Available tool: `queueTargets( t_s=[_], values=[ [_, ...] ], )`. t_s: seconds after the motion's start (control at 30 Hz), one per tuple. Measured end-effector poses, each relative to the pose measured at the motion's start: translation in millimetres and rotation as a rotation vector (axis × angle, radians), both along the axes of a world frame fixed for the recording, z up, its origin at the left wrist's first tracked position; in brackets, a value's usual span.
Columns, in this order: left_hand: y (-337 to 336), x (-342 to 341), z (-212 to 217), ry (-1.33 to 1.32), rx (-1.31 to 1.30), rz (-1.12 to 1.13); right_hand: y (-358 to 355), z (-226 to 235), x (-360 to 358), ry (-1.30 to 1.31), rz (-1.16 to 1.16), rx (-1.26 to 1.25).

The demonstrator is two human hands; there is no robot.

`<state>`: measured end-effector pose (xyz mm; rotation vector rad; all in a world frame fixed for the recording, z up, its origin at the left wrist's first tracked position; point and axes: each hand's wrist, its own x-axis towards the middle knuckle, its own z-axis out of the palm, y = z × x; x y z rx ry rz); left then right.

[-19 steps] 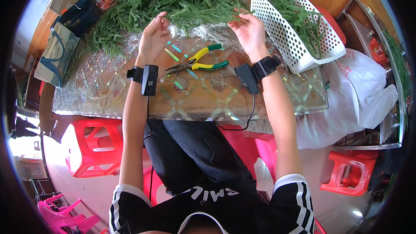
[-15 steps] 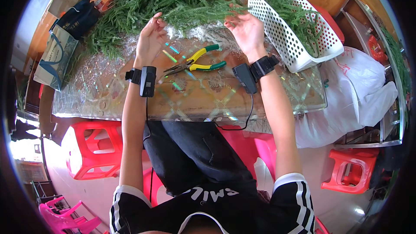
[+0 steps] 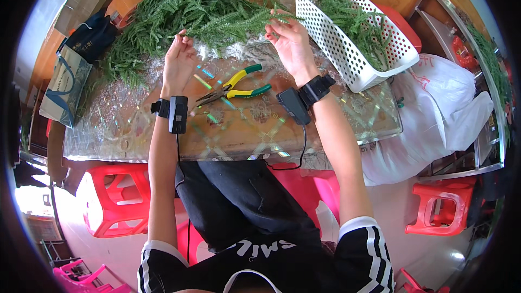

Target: Trimming green plant stems and placing them into a plastic basket.

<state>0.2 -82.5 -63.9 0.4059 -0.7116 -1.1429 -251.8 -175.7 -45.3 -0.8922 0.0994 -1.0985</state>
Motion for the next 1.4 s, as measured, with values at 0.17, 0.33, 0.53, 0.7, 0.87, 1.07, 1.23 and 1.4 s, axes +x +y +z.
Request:
queueTargets(
  t_s=[0.17, 0.33, 0.53, 0.7, 0.87, 1.07, 1.23, 1.4],
  values=[
    [0, -2, -1, 0.003, 0.071, 0.027, 0, 0, 1, 0.022, -0.032, 0.000],
    [0, 0, -1, -0.059, 0.162, 0.008, 2, 2, 4, 0.033, -0.099, -0.053],
    [-1, -2, -2, -0.092, 0.225, 0.070, 6, 6, 6, 0.085, -0.165, -0.093],
    [-1, -4, -1, -0.090, 0.253, 0.081, 8, 7, 5, 0.008, -0.079, -0.059],
    [-1, -2, -2, -0.069, 0.276, 0.080, 3, 3, 4, 0.007, -0.035, -0.007],
    [-2, -4, 1, -0.063, 0.251, 0.098, 3, 2, 4, 0.049, -0.005, 0.083],
    [0, -5, -1, 0.028, 0.172, 0.104, 7, 2, 6, -0.004, 0.008, -0.002],
    [4, -14, 5, 0.173, 0.097, 0.014, 19, 16, 6, -0.072, 0.071, -0.157]
  ],
)
